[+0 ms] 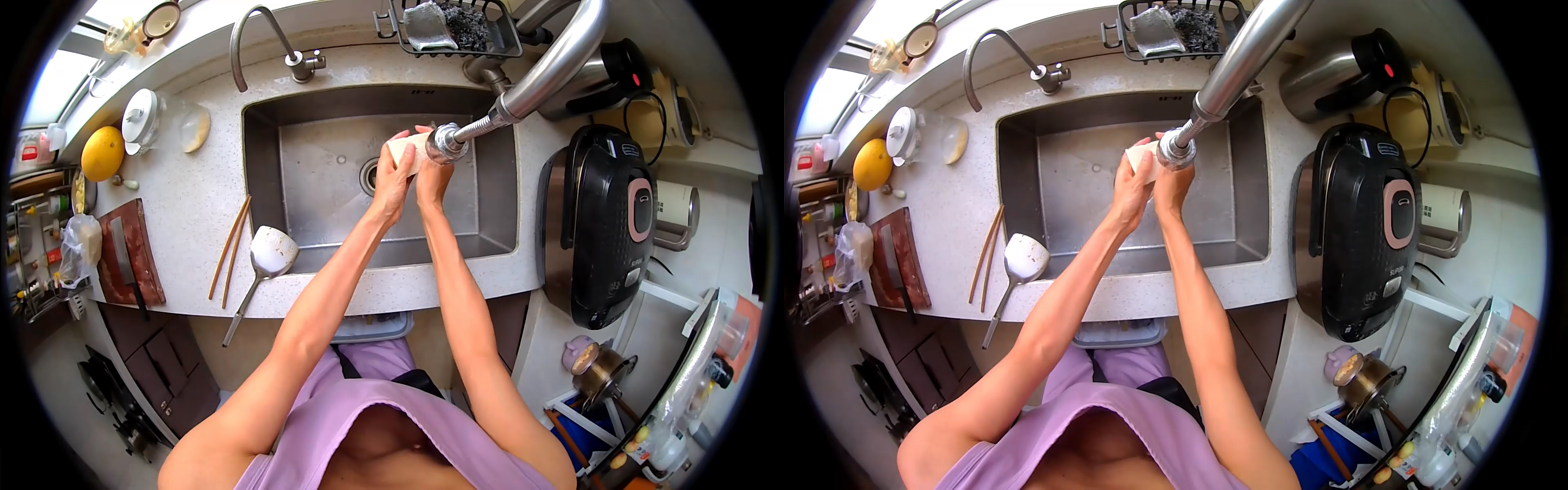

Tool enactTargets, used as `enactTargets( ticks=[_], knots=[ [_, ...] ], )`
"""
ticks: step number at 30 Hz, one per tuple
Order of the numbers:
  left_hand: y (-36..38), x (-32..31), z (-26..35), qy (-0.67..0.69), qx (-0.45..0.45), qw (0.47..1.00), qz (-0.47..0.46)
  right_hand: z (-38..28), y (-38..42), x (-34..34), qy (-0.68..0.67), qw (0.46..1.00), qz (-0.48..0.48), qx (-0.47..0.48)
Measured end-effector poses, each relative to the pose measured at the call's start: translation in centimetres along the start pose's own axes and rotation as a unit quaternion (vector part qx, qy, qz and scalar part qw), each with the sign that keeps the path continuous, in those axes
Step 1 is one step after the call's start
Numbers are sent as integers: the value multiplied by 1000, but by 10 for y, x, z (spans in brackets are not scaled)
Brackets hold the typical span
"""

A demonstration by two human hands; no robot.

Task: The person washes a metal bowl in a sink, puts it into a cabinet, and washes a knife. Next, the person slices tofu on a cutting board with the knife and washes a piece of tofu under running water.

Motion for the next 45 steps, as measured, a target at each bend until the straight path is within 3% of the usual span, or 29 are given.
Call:
enactTargets(
  ticks=[5, 7, 11, 13, 17, 19, 20, 21, 23, 25, 27, 29, 32, 35, 36, 41, 43, 45],
  knots=[
    [-5, 7, -1, 41, 43, 998, 18, -13, 5, -2, 33, 997, -21, 73],
    [-5, 4, -3, 42, 38, 998, -27, 2, -3, -2, -1, 999, -39, -13],
    [0, 8, -3, 46, 8, 999, 19, 5, -6, -3, 41, 997, -56, 25],
    [-11, 14, 0, 36, 6, 999, 19, 8, -1, -6, -62, 995, -78, 32],
    [-18, 13, -13, -21, 50, 999, -3, 33, -8, 20, -89, 988, -127, -18],
    [-16, 9, -15, -55, 68, 996, -14, 27, -16, 35, 177, 975, -60, 119],
    [-16, 6, -21, -57, 105, 992, -40, 11, -15, 43, 237, 953, 1, 189],
    [-15, 4, -27, -61, 143, 986, -64, 6, -20, 46, 239, 952, 0, 190],
    [-12, 0, -24, -81, 140, 982, -94, 16, -26, 22, 170, 949, -263, 33],
    [-13, 5, -24, -39, 143, 985, -84, 3, -28, 20, 199, 940, -274, 40],
    [-22, 16, -32, -36, 126, 985, -110, 0, -31, 6, 119, 930, -331, 108],
    [-24, 28, -29, -68, 103, 991, -41, 4, -35, -1, 97, 929, -322, 157],
    [-29, 32, -21, -25, 82, 996, -23, -2, -31, -7, -54, 955, -284, 60],
    [-20, 28, 2, -10, 70, 997, 40, -19, -16, -7, 36, 956, -266, 119],
    [-18, 24, 4, -38, 67, 997, 21, 11, -22, -3, 7, 978, -200, 52],
    [-20, 32, -2, -48, 52, 997, 25, 20, -8, -15, -59, 984, -166, -30],
    [-21, 32, 0, -1, 43, 999, 28, 2, 0, -14, -53, 990, -75, 109],
    [-18, 30, 2, 77, 42, 995, 42, 4, 0, -13, -48, 989, -88, 111]
  ],
)
Point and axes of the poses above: each hand's wrist, its own y-axis away from the middle knuckle, its own x-axis out of the back of the hand, z = x × y, the point moved 7 cm from there along -y, towards the middle knuckle, and after that the axes turned 13 degrees about y, right-handed, at the moved point
